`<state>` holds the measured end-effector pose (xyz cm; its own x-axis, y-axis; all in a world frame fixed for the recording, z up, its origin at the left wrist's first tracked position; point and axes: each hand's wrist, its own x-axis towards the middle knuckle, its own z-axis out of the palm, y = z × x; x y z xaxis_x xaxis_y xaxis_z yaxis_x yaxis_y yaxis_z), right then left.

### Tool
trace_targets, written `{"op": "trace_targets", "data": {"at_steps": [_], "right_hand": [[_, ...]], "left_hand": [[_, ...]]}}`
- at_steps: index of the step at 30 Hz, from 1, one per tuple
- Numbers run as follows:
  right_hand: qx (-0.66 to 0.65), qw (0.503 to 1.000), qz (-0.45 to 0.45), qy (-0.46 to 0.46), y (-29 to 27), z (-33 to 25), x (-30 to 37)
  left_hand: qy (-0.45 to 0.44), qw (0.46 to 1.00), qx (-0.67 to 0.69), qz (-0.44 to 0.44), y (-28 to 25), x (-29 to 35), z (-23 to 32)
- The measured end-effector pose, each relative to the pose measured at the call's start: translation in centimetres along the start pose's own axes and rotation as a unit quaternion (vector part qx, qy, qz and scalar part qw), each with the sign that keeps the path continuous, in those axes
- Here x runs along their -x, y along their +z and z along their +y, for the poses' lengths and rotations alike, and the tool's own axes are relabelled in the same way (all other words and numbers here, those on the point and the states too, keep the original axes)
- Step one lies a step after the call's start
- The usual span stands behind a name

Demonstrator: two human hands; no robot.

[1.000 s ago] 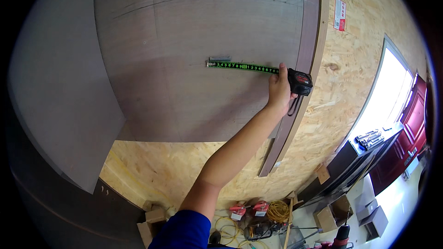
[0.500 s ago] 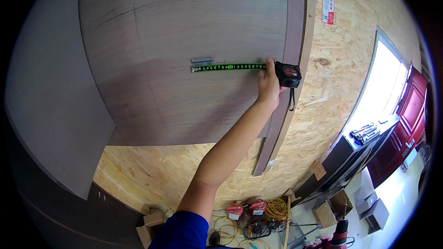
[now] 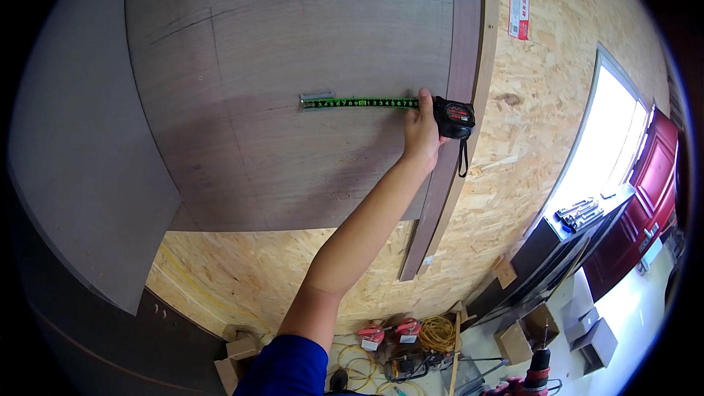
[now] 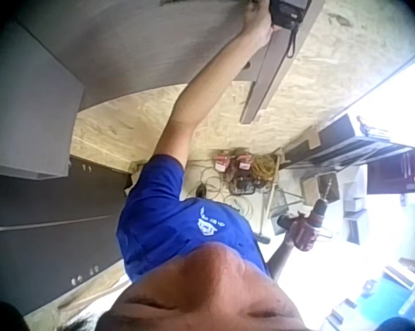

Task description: The person measures and marks a wooden cabinet door using a tape measure, ruler, and marker. They then use a cordless drill to attach metal hinges to the marked locations on the door. The person works in a workshop environment, handling tools and hardware to prepare the door for installation.

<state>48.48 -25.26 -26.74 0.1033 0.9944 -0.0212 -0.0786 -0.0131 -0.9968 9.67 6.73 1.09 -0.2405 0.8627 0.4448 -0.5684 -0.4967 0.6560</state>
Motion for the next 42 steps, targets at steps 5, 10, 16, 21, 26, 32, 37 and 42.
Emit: {"op": "trace_targets", "data": {"at_steps": [5, 10, 16, 21, 26, 32, 37, 42], "right_hand": [[0.006, 1.0, -0.003, -0.003, 0.9, 0.1, 0.0], [0.001, 1.0, 0.001, -0.002, 0.9, 0.3, -0.2], [0.006, 1.0, 0.005, 0.005, 1.4, 0.2, -0.7], [0.007, 1.0, 0.001, 0.012, 1.7, 0.1, -1.2], [0.006, 1.0, -0.001, 0.015, 1.8, 0.0, -1.7], [0.007, 1.0, -0.002, 0.019, 1.7, -0.1, -2.0], [0.006, 1.0, -0.002, 0.021, 1.6, -0.1, -2.1], [0.006, 1.0, -0.004, 0.025, 1.5, -0.1, -2.2]], "left_hand": [[0.009, 1.0, -0.004, -0.003, -0.9, -0.1, 0.6], [0.009, 1.0, 0.003, 0.021, -0.2, 0.3, 0.5], [0.024, 1.0, 0.005, 0.007, -0.2, 0.1, 0.4], [0.028, 0.999, 0.001, 0.025, -0.1, 0.1, 0.4], [0.032, 0.999, 0.008, 0.03, 0.1, 0.1, 0.3], [0.041, 0.999, 0.024, 0.013, 0.0, -0.1, 0.2], [0.041, 0.998, 0.031, 0.035, 0.2, -0.3, -0.1], [0.05, 0.998, 0.026, 0.025, -0.1, -0.6, -0.4]]}}
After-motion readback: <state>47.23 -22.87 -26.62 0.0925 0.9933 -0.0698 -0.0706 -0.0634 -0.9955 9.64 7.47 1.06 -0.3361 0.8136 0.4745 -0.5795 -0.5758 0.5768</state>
